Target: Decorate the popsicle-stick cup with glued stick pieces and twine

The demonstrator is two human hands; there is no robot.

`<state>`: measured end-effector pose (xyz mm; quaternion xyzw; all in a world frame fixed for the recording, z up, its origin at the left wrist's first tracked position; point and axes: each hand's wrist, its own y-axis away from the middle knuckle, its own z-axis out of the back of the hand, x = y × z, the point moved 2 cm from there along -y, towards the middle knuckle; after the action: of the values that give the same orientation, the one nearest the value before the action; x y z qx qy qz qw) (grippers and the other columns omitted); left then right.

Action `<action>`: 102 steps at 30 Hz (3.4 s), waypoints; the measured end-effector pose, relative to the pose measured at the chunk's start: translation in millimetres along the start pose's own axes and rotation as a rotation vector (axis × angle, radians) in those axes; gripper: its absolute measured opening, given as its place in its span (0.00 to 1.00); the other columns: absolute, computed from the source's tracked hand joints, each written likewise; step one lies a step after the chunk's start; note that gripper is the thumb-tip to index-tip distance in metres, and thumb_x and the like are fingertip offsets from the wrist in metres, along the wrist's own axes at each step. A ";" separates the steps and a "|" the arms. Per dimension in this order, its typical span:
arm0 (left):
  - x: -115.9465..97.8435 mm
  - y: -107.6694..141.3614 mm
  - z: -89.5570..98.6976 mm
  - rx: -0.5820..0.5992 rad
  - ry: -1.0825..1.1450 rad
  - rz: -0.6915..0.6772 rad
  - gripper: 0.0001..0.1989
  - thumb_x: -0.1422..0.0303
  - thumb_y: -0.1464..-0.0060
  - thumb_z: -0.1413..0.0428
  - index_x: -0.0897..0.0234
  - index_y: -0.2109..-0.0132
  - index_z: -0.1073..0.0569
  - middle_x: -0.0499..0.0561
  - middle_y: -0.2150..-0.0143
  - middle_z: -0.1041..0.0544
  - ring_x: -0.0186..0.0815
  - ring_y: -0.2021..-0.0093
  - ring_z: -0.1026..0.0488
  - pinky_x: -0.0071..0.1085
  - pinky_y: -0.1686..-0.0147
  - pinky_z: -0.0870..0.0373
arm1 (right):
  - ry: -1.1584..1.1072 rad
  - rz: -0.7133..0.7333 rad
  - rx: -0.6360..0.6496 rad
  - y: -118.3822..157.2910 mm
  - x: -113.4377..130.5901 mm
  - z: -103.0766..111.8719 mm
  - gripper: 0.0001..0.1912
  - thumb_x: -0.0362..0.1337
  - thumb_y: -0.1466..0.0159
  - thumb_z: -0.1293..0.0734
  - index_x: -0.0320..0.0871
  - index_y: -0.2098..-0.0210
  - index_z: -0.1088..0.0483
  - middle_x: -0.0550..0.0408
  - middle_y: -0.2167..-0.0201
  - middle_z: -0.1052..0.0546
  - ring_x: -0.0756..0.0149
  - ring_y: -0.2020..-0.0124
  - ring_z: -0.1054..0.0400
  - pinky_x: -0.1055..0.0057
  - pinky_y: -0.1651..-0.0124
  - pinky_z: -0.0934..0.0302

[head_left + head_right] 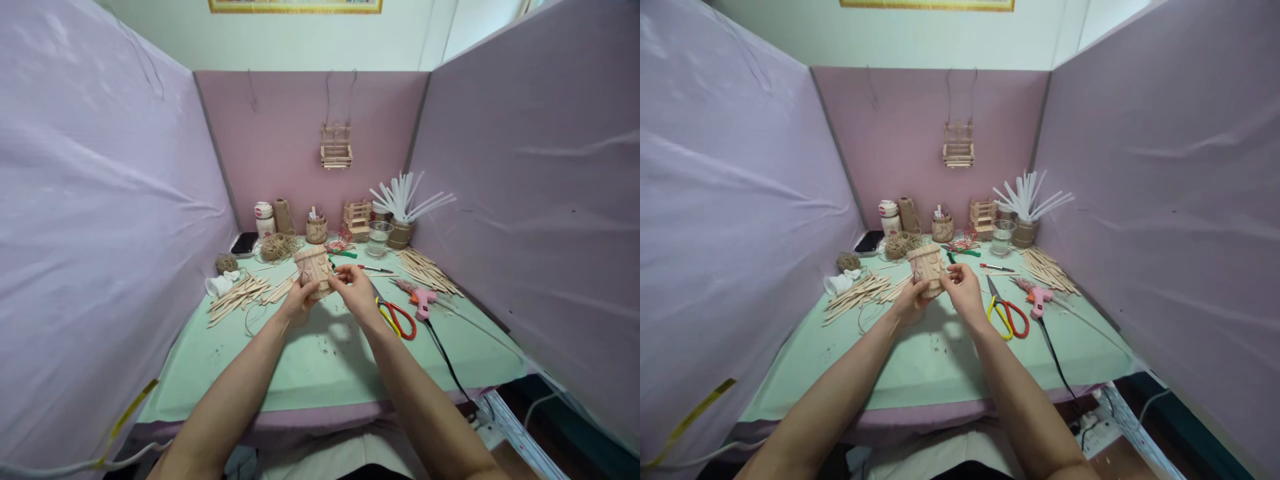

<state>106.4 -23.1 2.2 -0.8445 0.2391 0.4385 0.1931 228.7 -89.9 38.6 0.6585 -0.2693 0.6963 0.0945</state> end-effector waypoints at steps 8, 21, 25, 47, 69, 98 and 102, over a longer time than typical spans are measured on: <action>3.8 -0.1 0.2 0.002 -0.027 -0.052 0.26 0.64 0.50 0.39 0.62 0.44 0.34 0.58 0.44 0.27 0.43 0.47 0.28 0.40 0.50 0.29 | 0.210 0.092 -0.074 8.3 6.4 -1.9 0.12 0.39 0.49 0.34 0.45 0.64 0.32 0.58 0.73 0.25 0.63 0.67 0.31 0.65 0.58 0.39; 4.0 0.4 -2.6 -0.116 -0.116 -0.021 0.28 0.67 0.55 0.36 0.64 0.47 0.34 0.60 0.45 0.27 0.41 0.52 0.25 0.34 0.57 0.26 | 0.312 0.155 -0.014 9.3 -0.9 -2.2 0.09 0.39 0.43 0.35 0.45 0.63 0.32 0.57 0.71 0.22 0.63 0.68 0.30 0.66 0.59 0.42; 5.3 -0.4 1.4 -0.145 -0.095 -0.024 0.25 0.67 0.53 0.37 0.64 0.47 0.33 0.58 0.46 0.26 0.39 0.54 0.25 0.34 0.57 0.26 | 0.507 0.366 -0.058 14.4 2.0 3.7 0.05 0.38 0.38 0.38 0.46 0.66 0.30 0.54 0.67 0.22 0.60 0.62 0.30 0.63 0.55 0.46; 1.4 3.4 -1.0 -0.112 -0.043 0.000 0.21 0.65 0.50 0.39 0.64 0.49 0.31 0.57 0.49 0.24 0.37 0.56 0.25 0.33 0.59 0.25 | 0.874 0.795 0.005 16.3 5.6 -0.4 0.09 0.38 0.32 0.39 0.48 0.64 0.28 0.54 0.60 0.22 0.59 0.55 0.36 0.59 0.49 0.55; 5.3 0.3 0.8 -0.130 -0.041 -0.043 0.22 0.65 0.51 0.39 0.60 0.49 0.34 0.56 0.47 0.26 0.38 0.55 0.24 0.36 0.58 0.25 | 0.670 0.459 -0.007 5.8 -7.4 -2.9 0.08 0.40 0.35 0.40 0.45 0.67 0.32 0.50 0.57 0.28 0.55 0.53 0.41 0.60 0.53 0.49; -4.7 -0.7 3.5 -0.294 -0.068 0.102 0.27 0.64 0.59 0.34 0.59 0.51 0.31 0.55 0.54 0.22 0.41 0.61 0.22 0.39 0.65 0.23 | 0.756 0.300 -0.159 1.4 -13.0 101.8 0.14 0.45 0.37 0.41 0.44 0.71 0.31 0.49 0.69 0.25 0.60 0.68 0.33 0.64 0.62 0.42; -6.1 -2.5 4.5 -0.312 -0.046 0.094 0.26 0.65 0.59 0.34 0.60 0.51 0.31 0.56 0.55 0.22 0.40 0.62 0.22 0.37 0.67 0.23 | 0.927 0.100 -0.191 9.5 -14.4 156.5 0.14 0.46 0.38 0.39 0.44 0.73 0.30 0.49 0.74 0.24 0.60 0.71 0.32 0.66 0.67 0.45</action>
<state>101.8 -17.2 5.1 -0.8418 0.2028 0.4983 0.0443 361.2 -172.9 20.3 0.2531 -0.2929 0.8926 0.2313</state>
